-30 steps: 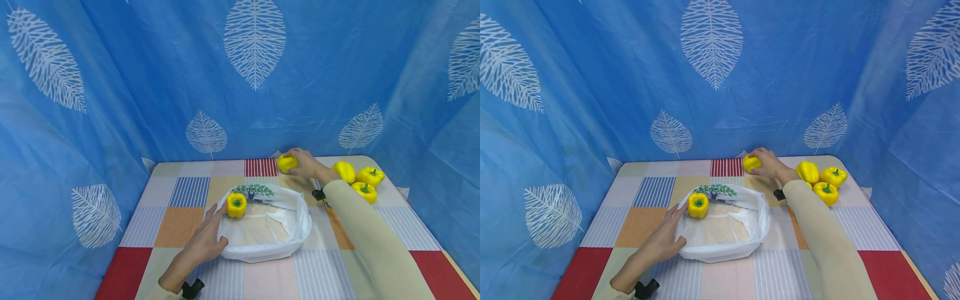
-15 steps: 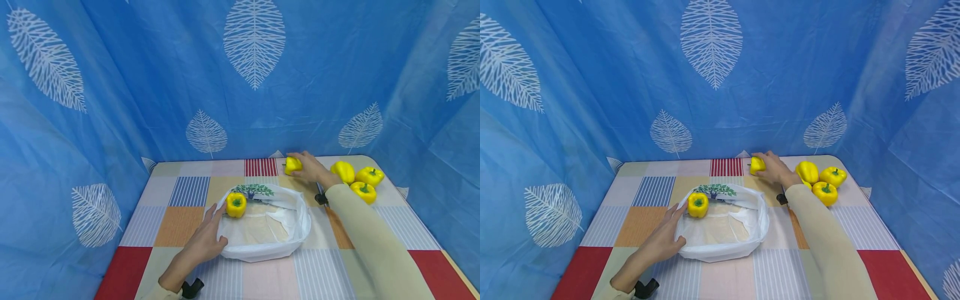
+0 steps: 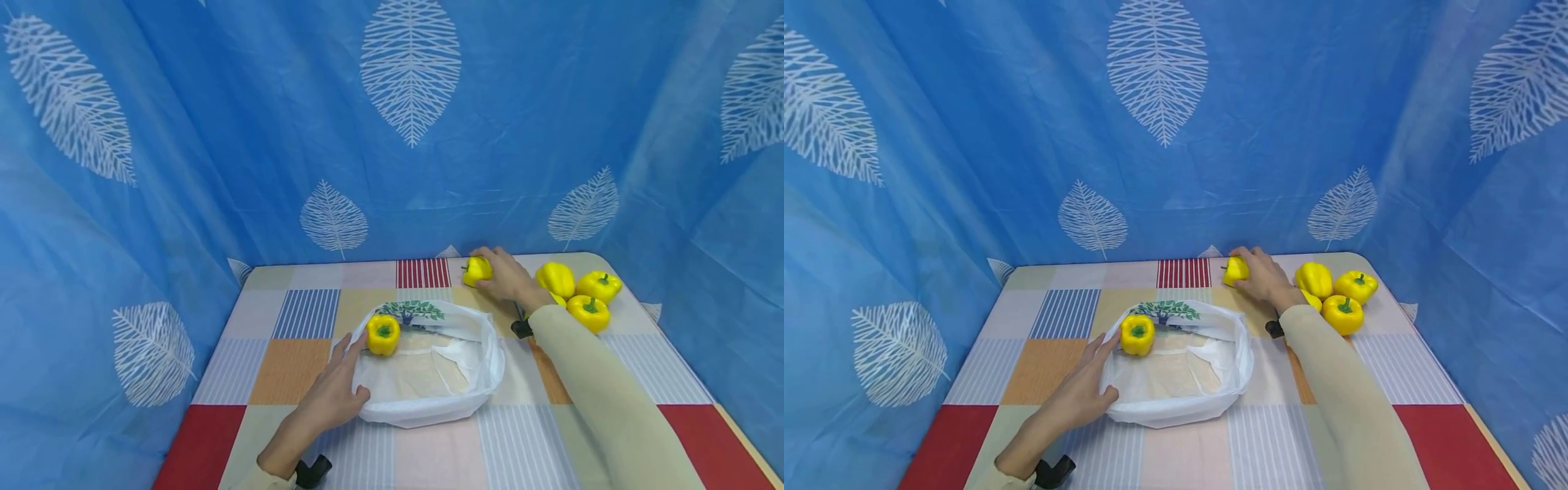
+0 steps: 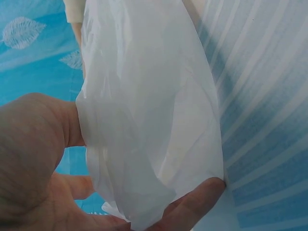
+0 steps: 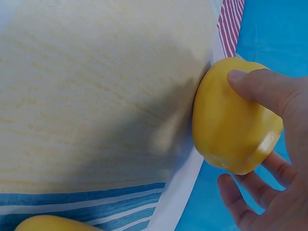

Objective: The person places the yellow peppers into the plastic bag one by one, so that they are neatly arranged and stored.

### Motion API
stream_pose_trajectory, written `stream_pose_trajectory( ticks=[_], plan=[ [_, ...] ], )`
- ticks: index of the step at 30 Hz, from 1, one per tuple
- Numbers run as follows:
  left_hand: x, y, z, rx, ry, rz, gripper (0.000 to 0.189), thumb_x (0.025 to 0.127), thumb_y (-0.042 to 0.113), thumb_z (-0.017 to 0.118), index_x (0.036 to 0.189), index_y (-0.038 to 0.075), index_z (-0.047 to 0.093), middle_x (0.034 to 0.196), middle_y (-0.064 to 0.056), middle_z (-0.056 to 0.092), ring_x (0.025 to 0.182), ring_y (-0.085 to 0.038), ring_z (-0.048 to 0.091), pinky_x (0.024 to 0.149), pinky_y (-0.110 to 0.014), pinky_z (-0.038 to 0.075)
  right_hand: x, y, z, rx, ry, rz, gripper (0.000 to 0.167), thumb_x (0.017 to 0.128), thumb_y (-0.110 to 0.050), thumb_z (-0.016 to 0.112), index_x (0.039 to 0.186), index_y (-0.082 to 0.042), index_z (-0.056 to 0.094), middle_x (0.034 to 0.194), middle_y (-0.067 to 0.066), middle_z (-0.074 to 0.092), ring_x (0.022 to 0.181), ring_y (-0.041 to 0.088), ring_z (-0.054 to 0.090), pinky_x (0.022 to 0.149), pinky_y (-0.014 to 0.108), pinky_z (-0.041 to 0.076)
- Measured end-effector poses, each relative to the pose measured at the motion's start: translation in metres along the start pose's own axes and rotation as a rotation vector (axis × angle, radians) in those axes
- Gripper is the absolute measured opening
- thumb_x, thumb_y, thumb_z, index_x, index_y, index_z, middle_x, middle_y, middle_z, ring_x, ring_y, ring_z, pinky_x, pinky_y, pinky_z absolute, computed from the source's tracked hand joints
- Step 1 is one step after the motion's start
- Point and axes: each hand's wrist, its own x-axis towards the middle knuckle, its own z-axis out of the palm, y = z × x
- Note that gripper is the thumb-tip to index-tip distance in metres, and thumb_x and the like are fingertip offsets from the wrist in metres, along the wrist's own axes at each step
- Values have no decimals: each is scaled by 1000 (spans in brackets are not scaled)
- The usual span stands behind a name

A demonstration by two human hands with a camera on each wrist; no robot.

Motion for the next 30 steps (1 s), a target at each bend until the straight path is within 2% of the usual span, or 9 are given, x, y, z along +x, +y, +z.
stream_pose_trajectory(
  ticks=[17, 22, 30],
  plan=[
    [0, 0, 0, -8, 7, 4, 101, 96, 6, 83, 184, 17, 36, 192, -28, 26, 156, -55, 61, 115, -79, 60, -14, 4, -3, 41, 77, -16, 74, 107, -31, 85, 170, -17, 48, 163, 31, 52, 142, 54, 61, 125, 81, 51],
    [-1, 0, -2, -23, 2, 9, 101, 96, 6, 82, 184, 17, 35, 192, -28, 26, 159, -56, 57, 116, -82, 57, -19, 5, -5, 33, 93, -33, 74, 107, -33, 84, 172, -20, 52, 156, 30, 55, 132, 52, 63, 120, 79, 56],
    [-2, 0, -2, -17, -4, 2, 101, 97, 7, 82, 185, 18, 34, 192, -28, 26, 159, -57, 57, 117, -83, 56, -29, 3, -9, 68, 132, -89, 64, 107, -30, 82, 165, -21, 57, 147, 29, 59, 122, 47, 63, 110, 71, 62]
  ],
)
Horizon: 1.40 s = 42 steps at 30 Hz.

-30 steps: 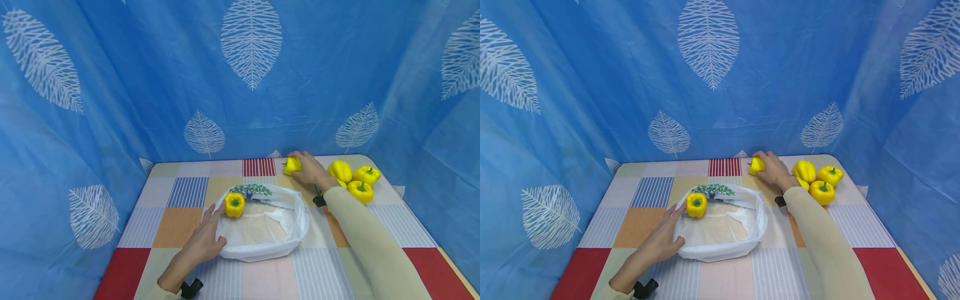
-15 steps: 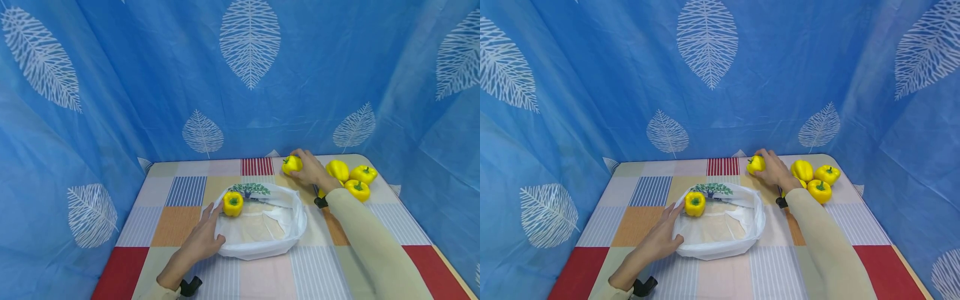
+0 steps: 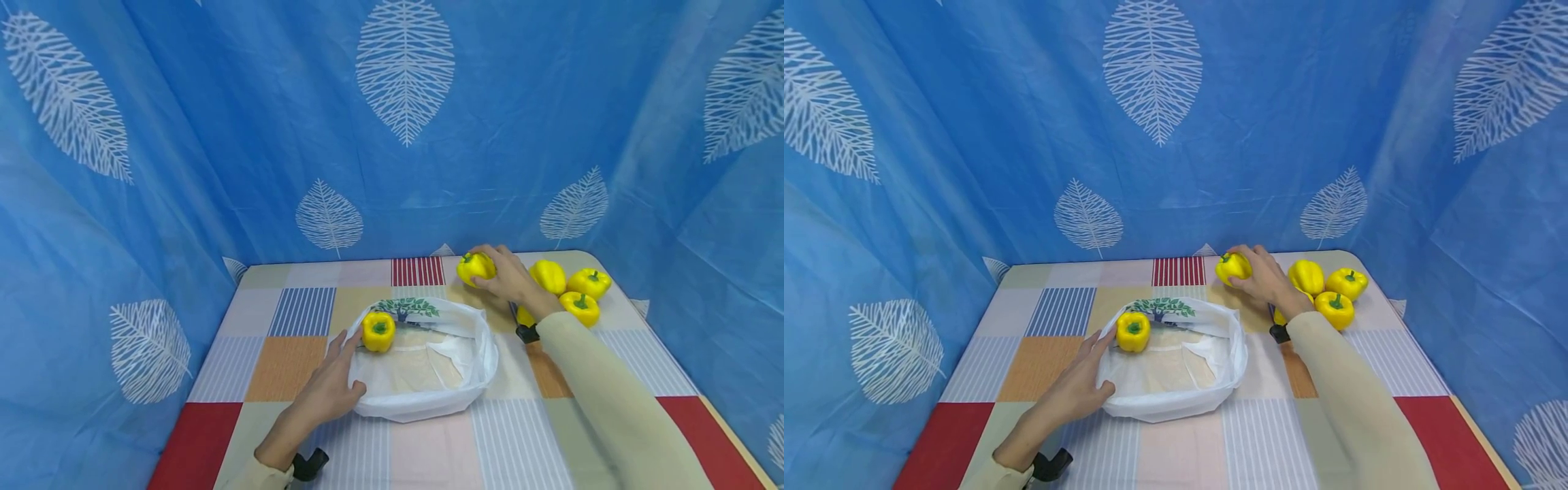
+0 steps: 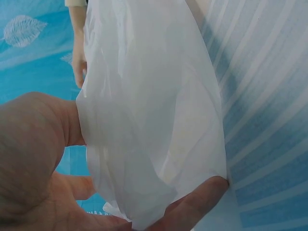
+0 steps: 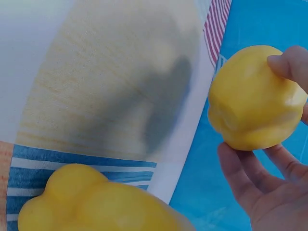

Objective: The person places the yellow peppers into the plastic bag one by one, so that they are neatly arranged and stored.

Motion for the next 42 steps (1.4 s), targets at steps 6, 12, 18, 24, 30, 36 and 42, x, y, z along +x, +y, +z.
stream_pose_trajectory(
  ticks=[6, 12, 18, 24, 30, 36, 42],
  plan=[
    [-1, 1, -2, 7, 1, -3, 101, 97, 8, 83, 185, 18, 34, 192, -28, 26, 157, -58, 59, 116, -81, 58, -9, -7, -7, 18, 21, -53, 56, 109, -31, 80, 160, -19, 61, 143, 28, 61, 116, 43, 63, 103, 64, 64],
    [0, 1, -3, 3, 0, 1, 101, 96, 7, 83, 185, 17, 35, 191, -28, 27, 157, -58, 59, 115, -81, 59, -16, -14, -11, 42, 40, -87, 52, 108, -27, 80, 157, -17, 63, 140, 27, 61, 120, 49, 70, 104, 65, 69],
    [0, 1, -3, -4, -5, 1, 101, 96, 7, 82, 185, 16, 35, 191, -29, 26, 158, -58, 57, 115, -82, 58, -21, -25, -15, 76, 73, -123, 48, 107, -24, 83, 151, -15, 65, 141, 28, 62, 124, 53, 72, 102, 64, 72],
    [2, 0, -4, -6, -11, -2, 101, 97, 7, 83, 185, 16, 35, 191, -29, 26, 157, -58, 59, 115, -81, 58, -28, -37, -21, 95, 113, -156, 50, 107, -24, 83, 151, -12, 64, 145, 28, 61, 120, 51, 74, 100, 62, 73],
    [3, 1, -5, 1, -17, 14, 100, 97, 8, 83, 184, 14, 34, 191, -30, 25, 151, -56, 64, 113, -77, 62, -35, -51, -29, 118, 140, -158, 54, 106, -23, 86, 152, -10, 60, 150, 28, 58, 121, 52, 77, 97, 60, 74],
    [0, 3, -7, 0, -16, 17, 101, 96, 8, 83, 184, 13, 35, 191, -31, 26, 151, -58, 64, 113, -79, 61, -42, -72, -36, 156, 86, -177, 60, 105, -19, 85, 156, -9, 55, 153, 28, 54, 126, 53, 75, 101, 62, 73],
    [0, 3, -4, -21, -17, 2, 99, 96, 7, 82, 184, 13, 35, 191, -30, 25, 157, -58, 58, 118, -81, 56, -49, -93, -34, 188, 8, -186, 88, 102, -15, 85, 177, -8, 38, 157, 28, 53, 129, 46, 71, 106, 60, 72]
  ],
)
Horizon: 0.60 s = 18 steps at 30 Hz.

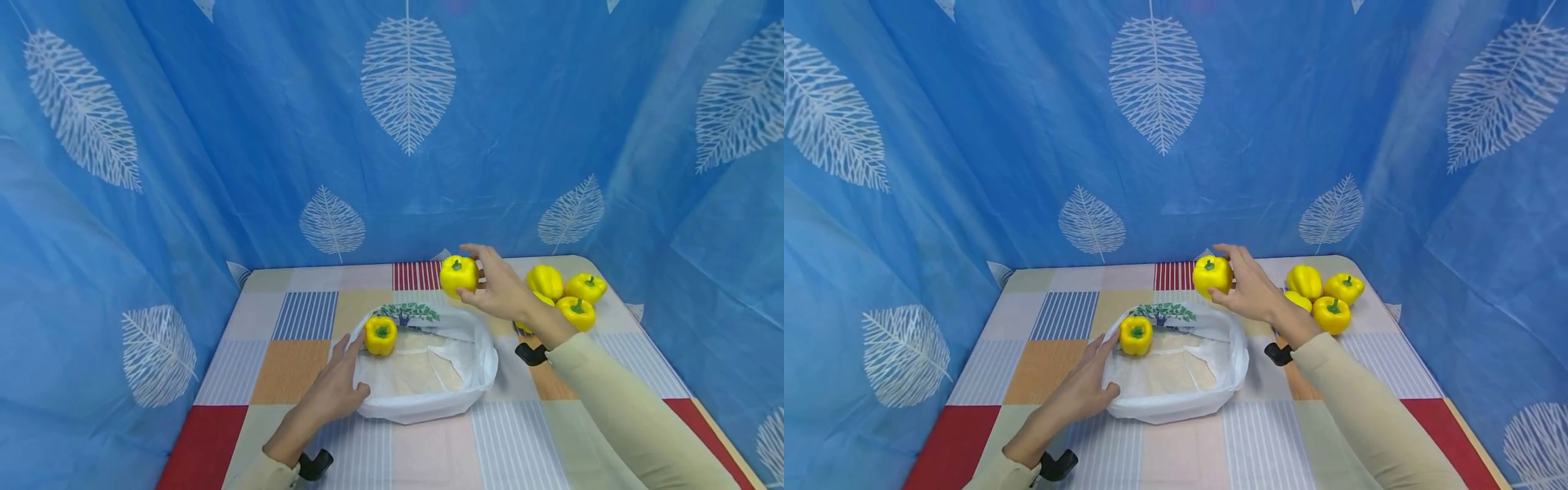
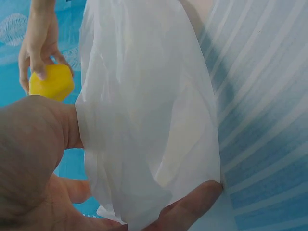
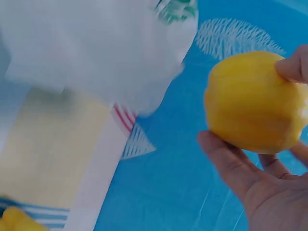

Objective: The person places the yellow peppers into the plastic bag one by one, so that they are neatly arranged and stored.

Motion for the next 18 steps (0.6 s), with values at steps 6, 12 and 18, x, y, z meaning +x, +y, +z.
stream_pose_trajectory(
  ticks=[6, 12, 18],
  plan=[
    [-1, -2, 5, -5, -5, -13, 101, 96, 6, 82, 184, 14, 34, 191, -31, 24, 160, -59, 55, 119, -86, 53, -4, -14, 13, -3, -103, 22, 85, 99, -17, 85, 174, -6, 45, 152, 24, 53, 125, 35, 66, 107, 54, 71],
    [0, -2, 5, -7, -2, -1, 102, 94, 5, 82, 184, 13, 34, 191, -32, 24, 157, -60, 58, 116, -83, 57, -6, -28, 27, -69, -178, -38, 77, 94, -20, 89, 163, -6, 58, 148, 19, 60, 122, 31, 68, 107, 57, 67],
    [0, -2, 3, -14, 7, 4, 103, 94, 6, 83, 184, 14, 34, 191, -32, 24, 154, -62, 60, 114, -81, 59, -4, -42, 40, -78, -253, -82, 75, 92, -18, 91, 158, -4, 60, 148, 18, 63, 129, 34, 69, 119, 61, 63]
  ],
)
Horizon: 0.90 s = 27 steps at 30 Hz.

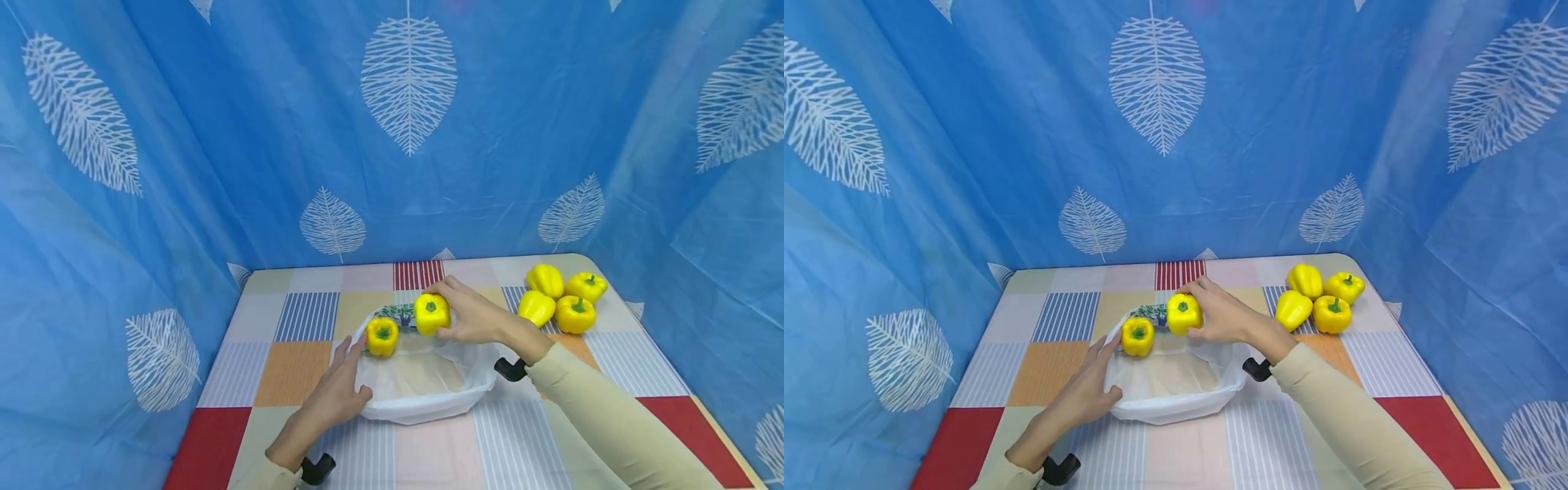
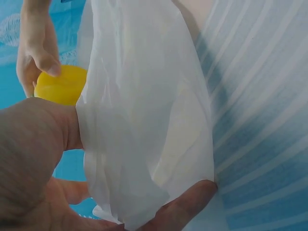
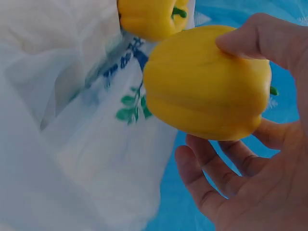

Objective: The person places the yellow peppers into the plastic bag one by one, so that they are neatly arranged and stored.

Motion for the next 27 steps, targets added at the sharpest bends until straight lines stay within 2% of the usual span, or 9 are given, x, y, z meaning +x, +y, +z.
stream_pose_trajectory(
  ticks=[9, 20, 27],
  plan=[
    [0, -2, 1, -21, 18, 10, 105, 93, 6, 83, 185, 16, 33, 191, -32, 24, 156, -62, 58, 113, -85, 57, 15, -5, 18, -17, -65, -45, 72, 93, -17, 91, 157, -6, 61, 150, 16, 65, 131, 30, 68, 120, 54, 64],
    [-1, -5, -2, -32, 23, 18, 105, 93, 5, 82, 185, 15, 32, 190, -32, 26, 162, -61, 52, 117, -90, 51, 22, -6, 36, -24, -112, 41, 72, 95, -14, 93, 160, -7, 60, 149, 19, 62, 131, 32, 70, 120, 56, 65],
    [1, -6, -2, -42, 2, 42, 106, 91, 4, 82, 185, 12, 32, 190, -33, 24, 162, -62, 52, 115, -87, 54, 27, -11, 43, -111, -110, 68, 73, 95, -16, 97, 158, -4, 63, 148, 20, 65, 129, 33, 72, 119, 55, 66]
  ],
)
